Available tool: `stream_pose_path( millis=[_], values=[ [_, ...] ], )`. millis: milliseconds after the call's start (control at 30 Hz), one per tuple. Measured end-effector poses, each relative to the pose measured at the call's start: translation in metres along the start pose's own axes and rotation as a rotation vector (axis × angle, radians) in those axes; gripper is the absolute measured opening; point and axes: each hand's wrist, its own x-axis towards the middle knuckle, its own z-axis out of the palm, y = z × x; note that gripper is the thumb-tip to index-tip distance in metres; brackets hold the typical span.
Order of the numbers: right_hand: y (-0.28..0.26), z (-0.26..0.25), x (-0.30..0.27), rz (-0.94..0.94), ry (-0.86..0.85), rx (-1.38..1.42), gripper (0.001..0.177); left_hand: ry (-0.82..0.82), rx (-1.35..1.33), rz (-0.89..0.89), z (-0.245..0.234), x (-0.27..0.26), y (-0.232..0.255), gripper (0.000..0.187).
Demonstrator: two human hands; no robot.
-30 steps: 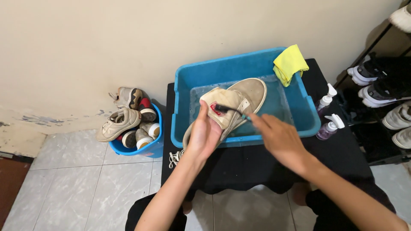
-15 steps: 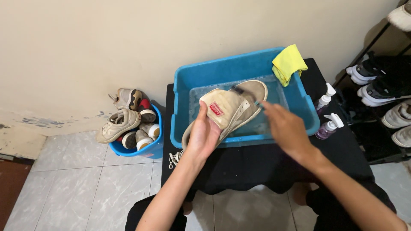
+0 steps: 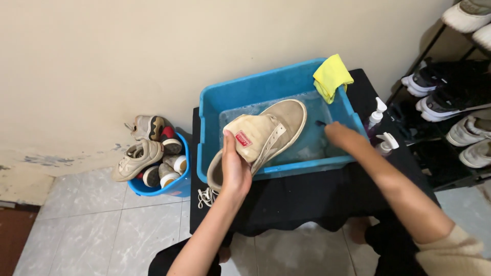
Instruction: Scrubbing a beige sneaker with a brush in a basin of soapy water to clean it.
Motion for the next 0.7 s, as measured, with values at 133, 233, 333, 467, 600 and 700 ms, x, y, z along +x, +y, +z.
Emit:
stream_pose_path(
  millis=[133, 233, 333, 467, 600, 700],
  values=[
    [-0.014, -0.003, -0.020, -0.087, -0.069, -0.092, 0.026, 0.043, 0.015, 0.007, 0.007, -0.002, 0.006, 0.058],
    [-0.043, -0.054, -0.064, -0.213, -0.181, -0.053, 0.019, 0.070, 0.034, -0.003, 0.007, -0.003, 0.006, 0.058],
    [-0.047, -0.092, -0.091, -0.124, -0.094, 0.266, 0.031, 0.102, 0.039, -0.019, -0.001, 0.005, 0.000, 0.057],
    [-0.054, -0.128, -0.143, -0.204, 0.404, 0.540, 0.030, 0.132, -0.023, -0.061, -0.007, 0.013, -0.007, 0.055],
    [-0.123, -0.176, -0.221, -0.246, 0.506, 0.635, 0.034, 0.159, -0.064, -0.094, -0.011, 0.017, -0.008, 0.053],
    [-0.147, -0.124, -0.225, -0.249, 0.469, 0.204, 0.040, 0.158, -0.081, -0.104, -0.013, 0.020, -0.008, 0.052]
  ],
)
